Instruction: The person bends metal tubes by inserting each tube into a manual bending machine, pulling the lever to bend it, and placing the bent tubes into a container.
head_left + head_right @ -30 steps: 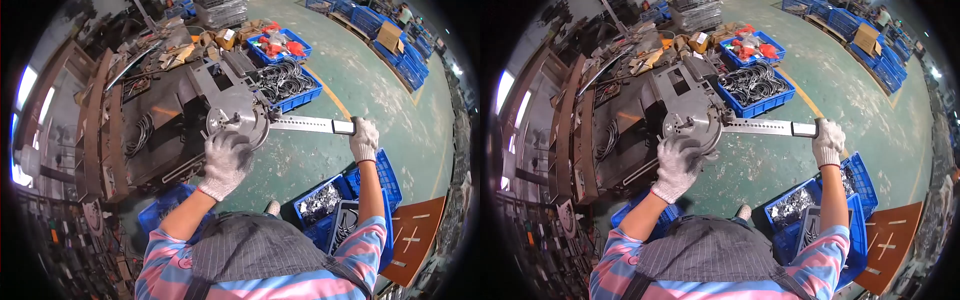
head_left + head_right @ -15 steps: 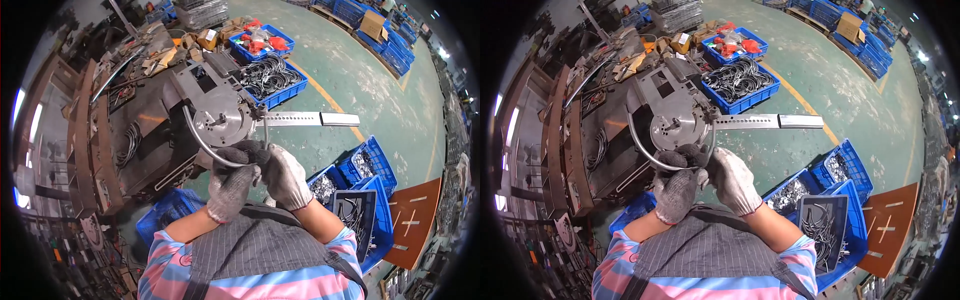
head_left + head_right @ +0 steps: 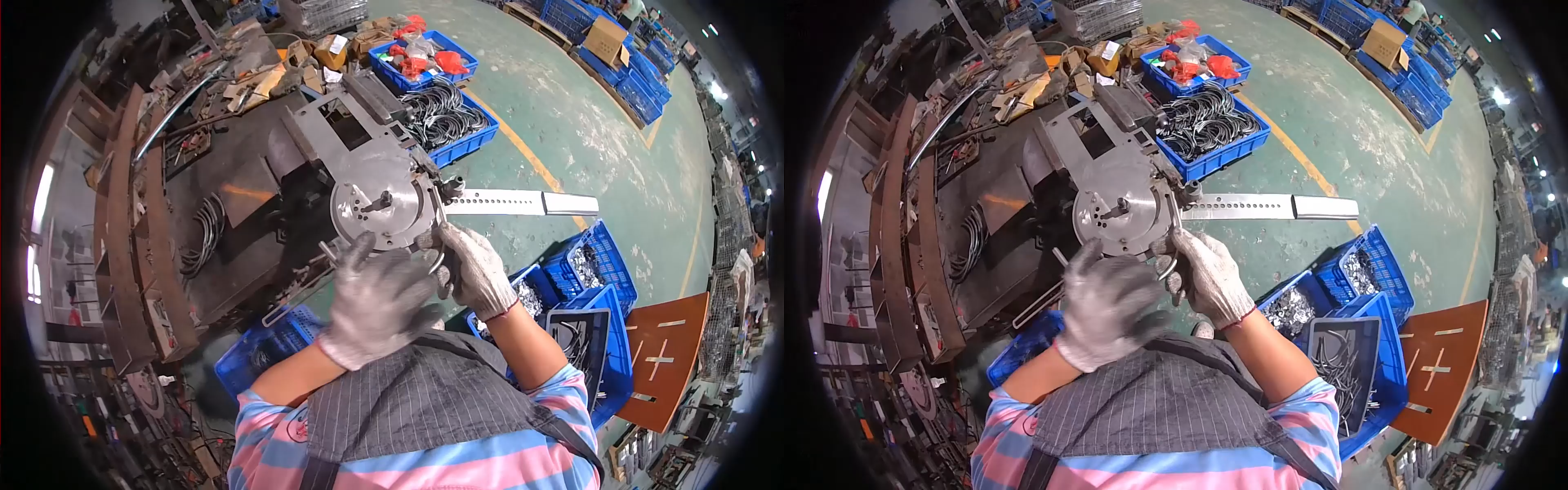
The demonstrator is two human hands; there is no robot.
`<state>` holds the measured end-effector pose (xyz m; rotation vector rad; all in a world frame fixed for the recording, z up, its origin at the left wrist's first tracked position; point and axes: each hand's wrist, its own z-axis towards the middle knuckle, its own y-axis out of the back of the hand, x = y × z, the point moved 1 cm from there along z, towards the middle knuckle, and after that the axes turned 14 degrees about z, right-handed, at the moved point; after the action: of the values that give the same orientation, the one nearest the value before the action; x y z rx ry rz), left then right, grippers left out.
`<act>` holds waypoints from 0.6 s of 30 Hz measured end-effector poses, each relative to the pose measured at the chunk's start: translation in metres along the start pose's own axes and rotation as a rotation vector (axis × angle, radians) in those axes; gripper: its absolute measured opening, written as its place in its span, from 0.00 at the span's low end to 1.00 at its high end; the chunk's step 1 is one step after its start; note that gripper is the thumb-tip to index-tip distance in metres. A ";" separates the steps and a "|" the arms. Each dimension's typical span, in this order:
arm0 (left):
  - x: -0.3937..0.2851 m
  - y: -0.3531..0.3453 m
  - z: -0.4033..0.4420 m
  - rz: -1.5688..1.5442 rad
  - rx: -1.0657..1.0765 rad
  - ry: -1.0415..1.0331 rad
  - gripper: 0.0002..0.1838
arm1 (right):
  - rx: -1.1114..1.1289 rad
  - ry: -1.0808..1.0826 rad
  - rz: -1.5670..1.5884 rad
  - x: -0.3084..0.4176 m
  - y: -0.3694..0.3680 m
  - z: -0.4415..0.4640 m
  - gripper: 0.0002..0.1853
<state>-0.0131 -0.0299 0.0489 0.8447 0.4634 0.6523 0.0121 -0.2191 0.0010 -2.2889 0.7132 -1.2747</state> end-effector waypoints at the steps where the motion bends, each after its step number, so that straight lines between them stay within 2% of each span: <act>1: -0.005 -0.014 -0.001 0.060 0.077 0.004 0.15 | -0.020 0.005 0.004 0.004 -0.001 0.003 0.17; 2: -0.001 -0.028 -0.003 0.078 0.028 0.013 0.16 | 0.005 -0.061 0.040 0.012 0.000 0.006 0.16; 5: 0.004 -0.037 -0.009 0.068 0.075 0.011 0.16 | -0.016 0.019 0.027 0.011 0.000 0.010 0.17; 7: 0.003 -0.037 -0.008 0.061 0.047 0.086 0.16 | -0.008 -0.018 -0.062 0.016 0.006 0.010 0.20; 9: 0.007 -0.041 -0.008 0.063 0.010 0.158 0.16 | 0.008 -0.041 -0.382 0.024 0.002 0.007 0.21; 10: 0.010 -0.045 -0.012 0.092 0.063 0.151 0.16 | -0.093 0.031 -0.641 0.029 -0.007 0.006 0.21; 11: 0.011 -0.047 -0.014 0.121 0.114 0.143 0.16 | -0.089 0.024 -0.646 0.026 -0.004 0.012 0.21; 13: 0.010 -0.042 -0.008 0.140 0.073 0.181 0.15 | -0.050 0.223 -0.845 0.023 0.003 0.026 0.20; 14: 0.009 -0.039 -0.004 0.156 0.034 0.213 0.14 | -0.059 0.158 -0.812 0.027 -0.003 0.021 0.21; 18: 0.012 -0.043 0.000 0.068 0.059 0.214 0.13 | -0.045 0.184 -0.779 0.027 0.000 0.023 0.20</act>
<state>0.0101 -0.0431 0.0133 0.8529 0.6515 0.7990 0.0437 -0.2329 0.0071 -2.6078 -0.1505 -1.8164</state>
